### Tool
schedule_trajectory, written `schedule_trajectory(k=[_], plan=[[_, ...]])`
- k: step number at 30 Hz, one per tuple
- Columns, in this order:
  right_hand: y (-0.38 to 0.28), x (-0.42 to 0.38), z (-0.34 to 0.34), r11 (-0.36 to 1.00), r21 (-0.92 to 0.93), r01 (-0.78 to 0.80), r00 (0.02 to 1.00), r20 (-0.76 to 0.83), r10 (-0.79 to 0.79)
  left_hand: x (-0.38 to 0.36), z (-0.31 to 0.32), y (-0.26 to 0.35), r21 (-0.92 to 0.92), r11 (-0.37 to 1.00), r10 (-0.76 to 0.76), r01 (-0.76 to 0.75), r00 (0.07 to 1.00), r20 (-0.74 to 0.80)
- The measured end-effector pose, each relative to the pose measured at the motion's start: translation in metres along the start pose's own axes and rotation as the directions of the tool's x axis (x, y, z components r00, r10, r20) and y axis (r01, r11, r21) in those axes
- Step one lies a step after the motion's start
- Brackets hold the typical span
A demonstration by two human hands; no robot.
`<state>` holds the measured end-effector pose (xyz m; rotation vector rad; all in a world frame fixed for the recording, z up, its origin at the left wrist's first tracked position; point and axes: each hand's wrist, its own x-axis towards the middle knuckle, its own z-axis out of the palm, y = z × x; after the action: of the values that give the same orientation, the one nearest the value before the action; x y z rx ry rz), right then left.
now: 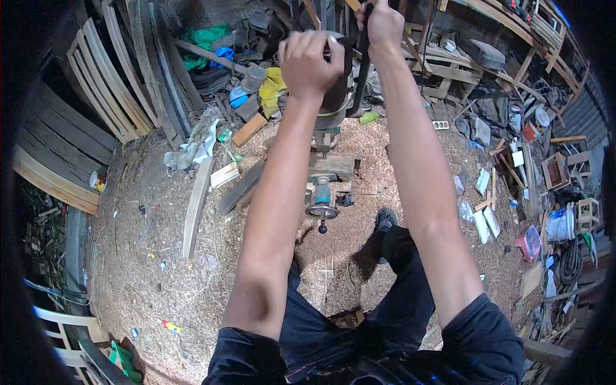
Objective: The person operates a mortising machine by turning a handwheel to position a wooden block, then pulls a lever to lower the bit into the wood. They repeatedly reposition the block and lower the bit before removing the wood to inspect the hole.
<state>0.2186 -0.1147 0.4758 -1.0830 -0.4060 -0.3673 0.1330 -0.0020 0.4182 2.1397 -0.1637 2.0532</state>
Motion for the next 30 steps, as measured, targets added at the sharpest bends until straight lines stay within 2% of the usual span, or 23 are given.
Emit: schedule_trajectory(k=[3,6,9,16,22,25,30], plan=[[-0.015,-0.001,-0.007,0.975,-0.170,-0.143,0.986,0.056,0.155,-0.010,0.002,0.001,-0.019,0.999,-0.047,0.047,0.999,-0.010],[-0.006,-0.004,0.001,0.970,-0.229,-0.085,0.996,-0.057,0.073,-0.009,0.004,0.000,-0.008,0.999,-0.048,0.048,0.999,0.010],[-0.001,-0.007,-0.002,0.964,-0.260,0.049,0.997,-0.046,-0.064,-0.010,0.006,-0.003,0.028,1.000,-0.009,0.010,1.000,-0.017],[0.005,-0.018,-0.007,0.999,0.004,0.032,0.999,-0.010,-0.032,-0.011,0.007,-0.005,0.018,1.000,-0.002,0.002,1.000,0.004],[0.004,-0.042,-0.013,0.995,0.084,0.055,0.998,0.004,-0.056,-0.013,0.008,-0.007,0.033,0.999,0.020,-0.020,1.000,-0.001],[0.000,-0.058,-0.019,0.999,0.045,0.024,0.999,0.021,-0.025,-0.015,0.008,-0.008,0.044,0.999,0.025,-0.024,1.000,-0.002],[-0.006,-0.083,-0.028,0.992,0.114,0.054,0.994,0.089,-0.064,-0.017,0.007,-0.008,0.026,0.999,0.030,-0.030,1.000,-0.003]])
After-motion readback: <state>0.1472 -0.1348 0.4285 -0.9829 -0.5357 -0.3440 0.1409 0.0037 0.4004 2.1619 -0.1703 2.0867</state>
